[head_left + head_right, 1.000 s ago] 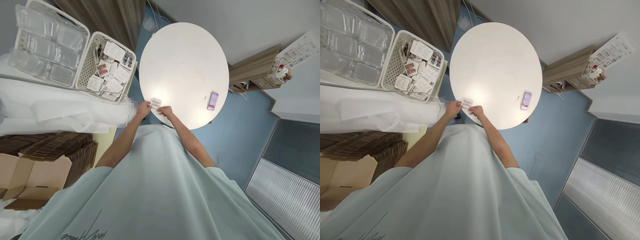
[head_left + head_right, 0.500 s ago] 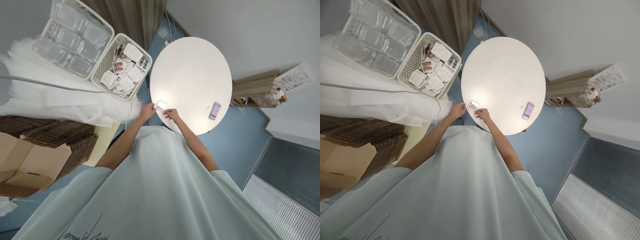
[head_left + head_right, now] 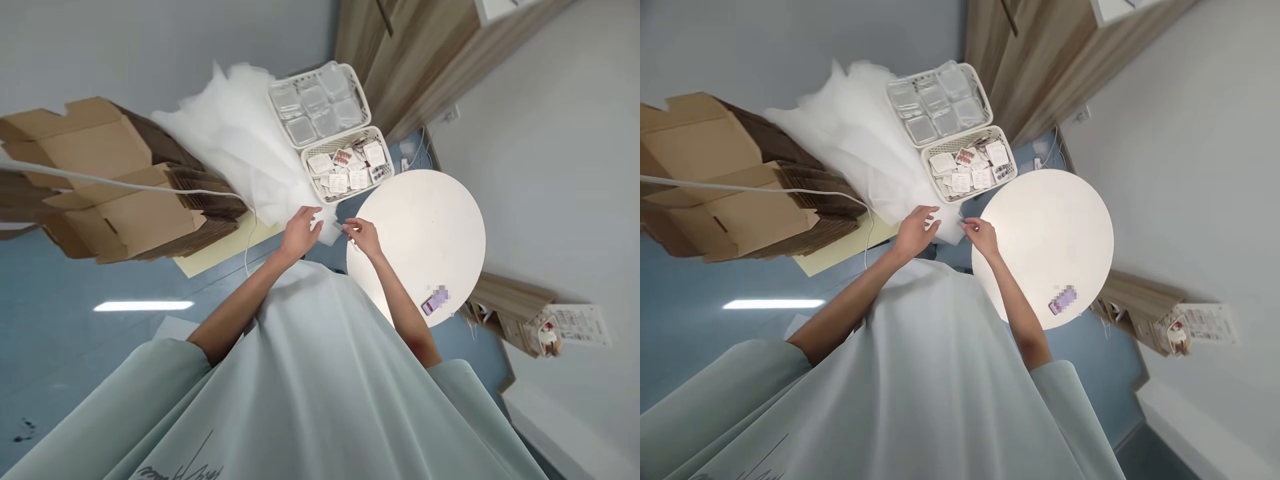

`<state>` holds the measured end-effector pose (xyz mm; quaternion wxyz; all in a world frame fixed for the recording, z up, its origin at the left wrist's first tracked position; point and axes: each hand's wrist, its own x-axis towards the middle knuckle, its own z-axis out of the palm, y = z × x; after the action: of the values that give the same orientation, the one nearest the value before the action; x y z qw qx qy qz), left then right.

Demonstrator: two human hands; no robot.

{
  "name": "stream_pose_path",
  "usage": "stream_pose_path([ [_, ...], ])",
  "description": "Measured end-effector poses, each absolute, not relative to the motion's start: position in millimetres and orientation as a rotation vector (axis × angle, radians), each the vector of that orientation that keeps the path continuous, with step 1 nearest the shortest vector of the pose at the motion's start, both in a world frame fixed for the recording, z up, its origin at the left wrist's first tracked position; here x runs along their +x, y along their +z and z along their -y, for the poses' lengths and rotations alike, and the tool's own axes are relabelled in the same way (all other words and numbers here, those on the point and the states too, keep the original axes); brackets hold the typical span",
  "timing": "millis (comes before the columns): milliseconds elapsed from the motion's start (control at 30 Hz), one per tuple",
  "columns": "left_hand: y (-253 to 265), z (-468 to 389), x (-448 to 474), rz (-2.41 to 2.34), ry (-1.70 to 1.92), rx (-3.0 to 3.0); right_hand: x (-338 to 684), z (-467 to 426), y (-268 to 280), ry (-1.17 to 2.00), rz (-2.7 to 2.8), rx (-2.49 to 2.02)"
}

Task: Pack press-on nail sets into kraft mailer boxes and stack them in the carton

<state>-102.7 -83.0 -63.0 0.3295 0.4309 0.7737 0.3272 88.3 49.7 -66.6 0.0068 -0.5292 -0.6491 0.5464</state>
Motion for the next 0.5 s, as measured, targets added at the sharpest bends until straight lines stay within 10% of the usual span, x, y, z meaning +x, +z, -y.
stream_pose_path([
  [500, -81.7, 105.8, -154.9, -2.243, 0.649, 0.823, -85.8, -38.1, -78.0, 1.242, 2.758, -1.336],
])
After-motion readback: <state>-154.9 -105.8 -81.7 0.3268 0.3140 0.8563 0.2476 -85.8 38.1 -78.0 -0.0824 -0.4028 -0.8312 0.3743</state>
